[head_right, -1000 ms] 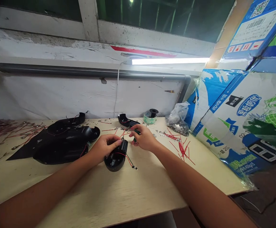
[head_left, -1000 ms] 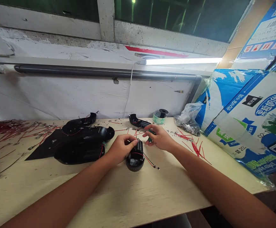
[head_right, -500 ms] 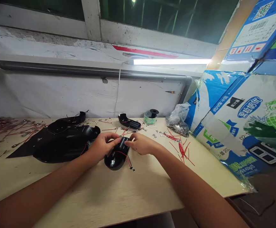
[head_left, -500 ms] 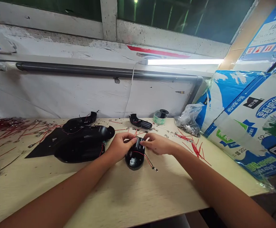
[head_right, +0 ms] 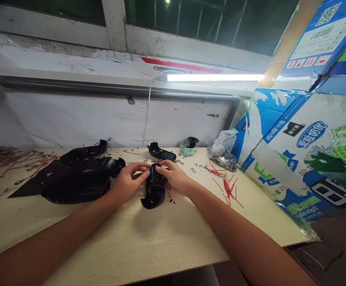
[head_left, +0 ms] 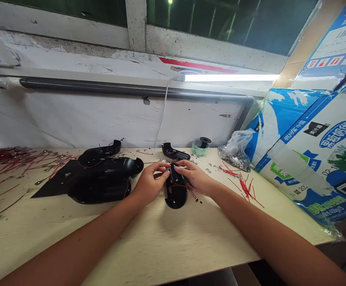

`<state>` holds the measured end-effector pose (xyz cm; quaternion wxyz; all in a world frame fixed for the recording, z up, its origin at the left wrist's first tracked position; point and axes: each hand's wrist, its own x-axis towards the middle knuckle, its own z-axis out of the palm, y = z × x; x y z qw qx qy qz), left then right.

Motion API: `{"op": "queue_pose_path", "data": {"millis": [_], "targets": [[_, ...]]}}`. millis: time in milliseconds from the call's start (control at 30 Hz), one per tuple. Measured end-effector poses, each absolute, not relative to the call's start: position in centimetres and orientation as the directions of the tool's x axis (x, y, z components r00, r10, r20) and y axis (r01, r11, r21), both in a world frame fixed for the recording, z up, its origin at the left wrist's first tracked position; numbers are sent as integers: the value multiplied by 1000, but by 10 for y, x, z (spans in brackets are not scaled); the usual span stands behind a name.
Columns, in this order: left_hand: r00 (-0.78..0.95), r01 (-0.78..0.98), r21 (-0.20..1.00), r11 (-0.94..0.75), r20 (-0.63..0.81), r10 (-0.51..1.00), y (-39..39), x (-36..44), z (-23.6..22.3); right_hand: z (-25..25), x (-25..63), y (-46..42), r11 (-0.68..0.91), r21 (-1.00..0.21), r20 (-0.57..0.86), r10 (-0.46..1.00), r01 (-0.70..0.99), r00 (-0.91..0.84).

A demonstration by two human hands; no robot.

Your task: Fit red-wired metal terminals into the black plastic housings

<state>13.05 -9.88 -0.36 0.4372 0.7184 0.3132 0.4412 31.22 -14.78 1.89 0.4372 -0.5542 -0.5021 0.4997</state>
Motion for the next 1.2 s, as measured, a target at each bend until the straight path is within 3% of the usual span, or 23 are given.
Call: {"op": "queue_pose_path", "data": {"millis": [167,333,433,533,633,800,1200], "targets": [[413,182,777,-603,497,764,-102,129,-3,16,312,-146,-81,-996,-78,995,45,67],[479,334,424,-842,693,539,-97,123,-4,20,310,-149,-20,-999,-18,999,29,41],[562,368,228,-901,718,411,-96,122,-3,22,308,-151,5,-997,9,999,78,47],[609,371,106,-923,722,328,-97,122,-3,22,307,-152,14,-994,19,999,106,47],[601,419,64,-906,728,329,-98,123,-1,20,308,-151,8,-996,11,999,90,31],[562,490,97,-866,725,399,-100,122,3,16,311,-147,19,-999,20,999,49,34],[545,457,109,-883,750,374,-99,122,0,20,310,-149,29,-999,32,998,45,61]]}}
